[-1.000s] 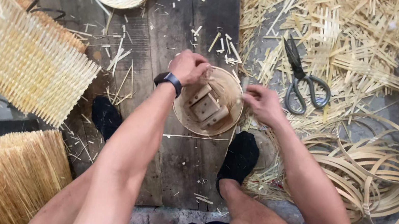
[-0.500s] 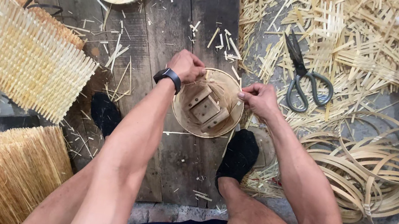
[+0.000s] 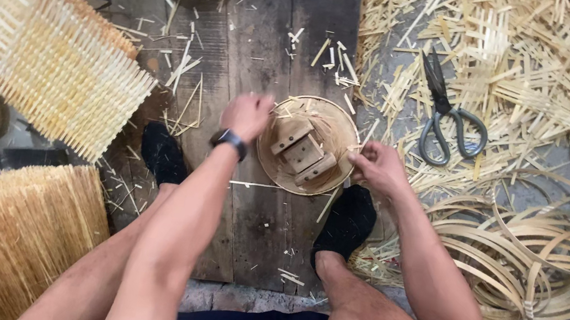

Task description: The person sits on the floor and repeatedly assembles small round bamboo bowls. They place a circular bamboo frame onto a square woven mat, fold the mat around the frame, and use a wooden mold to shape the bowl. The person then uses shears to trim the excess bamboo strips from the rim and places the finished bowl aside.

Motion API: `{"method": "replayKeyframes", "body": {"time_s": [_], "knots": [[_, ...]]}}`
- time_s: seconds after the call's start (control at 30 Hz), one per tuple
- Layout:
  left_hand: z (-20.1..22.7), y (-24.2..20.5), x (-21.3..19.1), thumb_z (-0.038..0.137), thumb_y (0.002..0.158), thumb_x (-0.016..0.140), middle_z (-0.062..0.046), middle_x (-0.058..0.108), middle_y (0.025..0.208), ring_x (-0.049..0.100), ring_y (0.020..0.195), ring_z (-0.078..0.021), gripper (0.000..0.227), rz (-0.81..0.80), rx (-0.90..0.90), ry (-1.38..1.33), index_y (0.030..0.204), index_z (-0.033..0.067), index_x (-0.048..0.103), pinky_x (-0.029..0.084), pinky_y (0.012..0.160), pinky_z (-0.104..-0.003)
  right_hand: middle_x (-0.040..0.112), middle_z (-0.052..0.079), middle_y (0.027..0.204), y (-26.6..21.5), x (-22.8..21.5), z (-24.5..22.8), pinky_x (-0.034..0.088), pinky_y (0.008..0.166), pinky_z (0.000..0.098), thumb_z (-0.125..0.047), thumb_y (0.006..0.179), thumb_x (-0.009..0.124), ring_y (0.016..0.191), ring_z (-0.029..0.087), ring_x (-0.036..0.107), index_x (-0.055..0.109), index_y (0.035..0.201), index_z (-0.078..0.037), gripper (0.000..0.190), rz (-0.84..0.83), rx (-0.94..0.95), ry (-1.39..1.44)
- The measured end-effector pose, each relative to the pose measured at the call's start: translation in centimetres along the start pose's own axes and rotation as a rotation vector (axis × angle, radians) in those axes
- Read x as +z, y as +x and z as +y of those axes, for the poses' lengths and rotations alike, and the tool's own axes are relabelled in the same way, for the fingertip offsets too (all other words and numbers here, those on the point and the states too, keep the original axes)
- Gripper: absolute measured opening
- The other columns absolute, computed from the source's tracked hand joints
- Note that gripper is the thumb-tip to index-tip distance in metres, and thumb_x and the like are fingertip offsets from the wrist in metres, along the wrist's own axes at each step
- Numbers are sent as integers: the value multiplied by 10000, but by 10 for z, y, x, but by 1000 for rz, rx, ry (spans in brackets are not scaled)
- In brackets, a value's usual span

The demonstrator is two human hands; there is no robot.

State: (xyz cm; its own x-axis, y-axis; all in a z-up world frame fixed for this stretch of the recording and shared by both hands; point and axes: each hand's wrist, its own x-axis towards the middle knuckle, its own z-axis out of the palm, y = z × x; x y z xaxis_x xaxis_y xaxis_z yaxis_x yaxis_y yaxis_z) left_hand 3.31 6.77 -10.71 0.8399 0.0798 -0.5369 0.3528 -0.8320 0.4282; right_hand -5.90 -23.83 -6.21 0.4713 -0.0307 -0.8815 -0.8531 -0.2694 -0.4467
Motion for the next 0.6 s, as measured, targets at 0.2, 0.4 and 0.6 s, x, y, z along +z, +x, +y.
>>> {"method": "replayKeyframes", "body": {"time_s": [0.2, 0.4, 0.6], "knots": [[-62, -11, 11, 211, 815, 838, -45, 808, 924, 713, 797, -104, 266, -280, -147, -504, 1038, 74, 792, 575, 741, -278, 750, 136, 927, 25, 10, 42, 645, 659, 323, -118, 900, 753, 747, 205, 745, 711, 1067, 49, 240, -66, -81, 443], [-40, -12, 8, 206, 766, 877, -71, 802, 885, 720, 744, -119, 280, -146, -284, -279, 992, 47, 832, 569, 735, -272, 744, 158, 860, 35, 14, 55, 645, 608, 344, -80, 897, 764, 676, 216, 743, 705, 1013, 88, 212, -46, -89, 533], [-61, -13, 17, 246, 877, 808, -48, 805, 959, 714, 821, -100, 323, -220, -231, -725, 1093, 6, 800, 562, 760, -271, 753, 149, 902, 2, 16, 31, 620, 611, 317, -93, 897, 756, 697, 210, 728, 715, 1059, 49, 219, -7, -119, 606]]}}
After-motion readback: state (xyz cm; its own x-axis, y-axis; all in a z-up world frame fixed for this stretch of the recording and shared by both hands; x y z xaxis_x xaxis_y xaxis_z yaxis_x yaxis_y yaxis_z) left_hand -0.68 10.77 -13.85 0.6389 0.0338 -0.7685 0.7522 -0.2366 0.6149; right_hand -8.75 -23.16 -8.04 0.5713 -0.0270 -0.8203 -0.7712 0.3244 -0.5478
